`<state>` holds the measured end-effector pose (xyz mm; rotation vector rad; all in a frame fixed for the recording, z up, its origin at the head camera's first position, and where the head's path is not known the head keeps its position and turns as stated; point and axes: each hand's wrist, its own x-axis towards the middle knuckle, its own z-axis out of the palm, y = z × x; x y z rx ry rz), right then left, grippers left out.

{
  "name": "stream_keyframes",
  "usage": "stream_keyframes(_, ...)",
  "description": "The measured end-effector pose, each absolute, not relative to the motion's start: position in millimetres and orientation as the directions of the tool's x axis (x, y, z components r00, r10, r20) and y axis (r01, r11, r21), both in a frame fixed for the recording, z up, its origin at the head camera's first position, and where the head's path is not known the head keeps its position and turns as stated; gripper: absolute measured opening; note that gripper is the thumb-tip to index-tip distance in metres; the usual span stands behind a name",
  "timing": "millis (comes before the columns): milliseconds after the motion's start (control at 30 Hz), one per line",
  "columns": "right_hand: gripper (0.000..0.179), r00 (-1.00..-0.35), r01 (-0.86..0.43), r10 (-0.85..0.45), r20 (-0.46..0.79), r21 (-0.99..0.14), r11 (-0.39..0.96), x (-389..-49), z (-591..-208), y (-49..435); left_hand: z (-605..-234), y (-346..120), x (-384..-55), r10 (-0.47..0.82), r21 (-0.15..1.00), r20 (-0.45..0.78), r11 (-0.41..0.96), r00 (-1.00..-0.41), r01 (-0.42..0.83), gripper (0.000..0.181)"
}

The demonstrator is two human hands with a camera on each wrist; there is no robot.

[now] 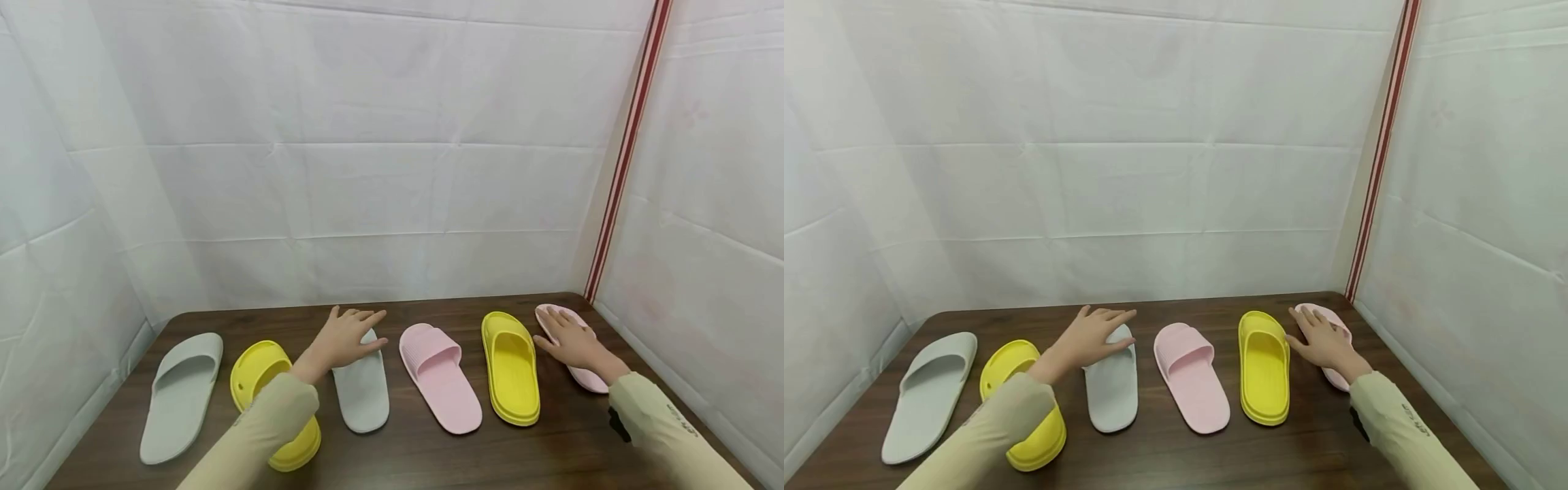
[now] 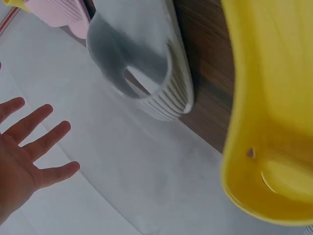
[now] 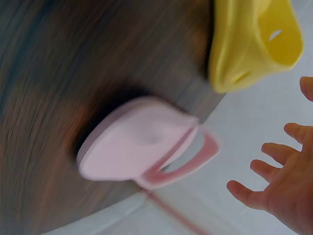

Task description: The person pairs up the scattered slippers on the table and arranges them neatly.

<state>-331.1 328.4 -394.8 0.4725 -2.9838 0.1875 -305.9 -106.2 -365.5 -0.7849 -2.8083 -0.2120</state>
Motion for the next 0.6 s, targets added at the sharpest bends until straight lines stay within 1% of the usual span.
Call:
stream_keyframes(233,0.068,-0.973,-0.222,-0.213,0.093,-0.101,0.970,-349,-393,351,-371,-81,-311,0.561,-0.006,0.273,0.813,-0.781,0.582,0.050)
stream_keyframes(333,0.065,-0.981,-0.188,-0.182,0.062,-0.117,0.975,-359,-397,360,-375,-70,-313,0.586,-0.025,0.274,0.797,-0.763,0.604,0.049)
stream_keyframes(467,0.060,-0.988,-0.156,-0.152,0.038,-0.140,0.978,-368,-404,368,-382,-54,-317,0.609,-0.060,0.255,0.786,-0.751,0.616,0.048)
stream_keyframes(600,0.058,-0.989,-0.144,-0.140,0.040,-0.135,0.980,-373,-411,373,-390,-41,-320,0.644,-0.089,0.260,0.758,-0.719,0.646,0.045)
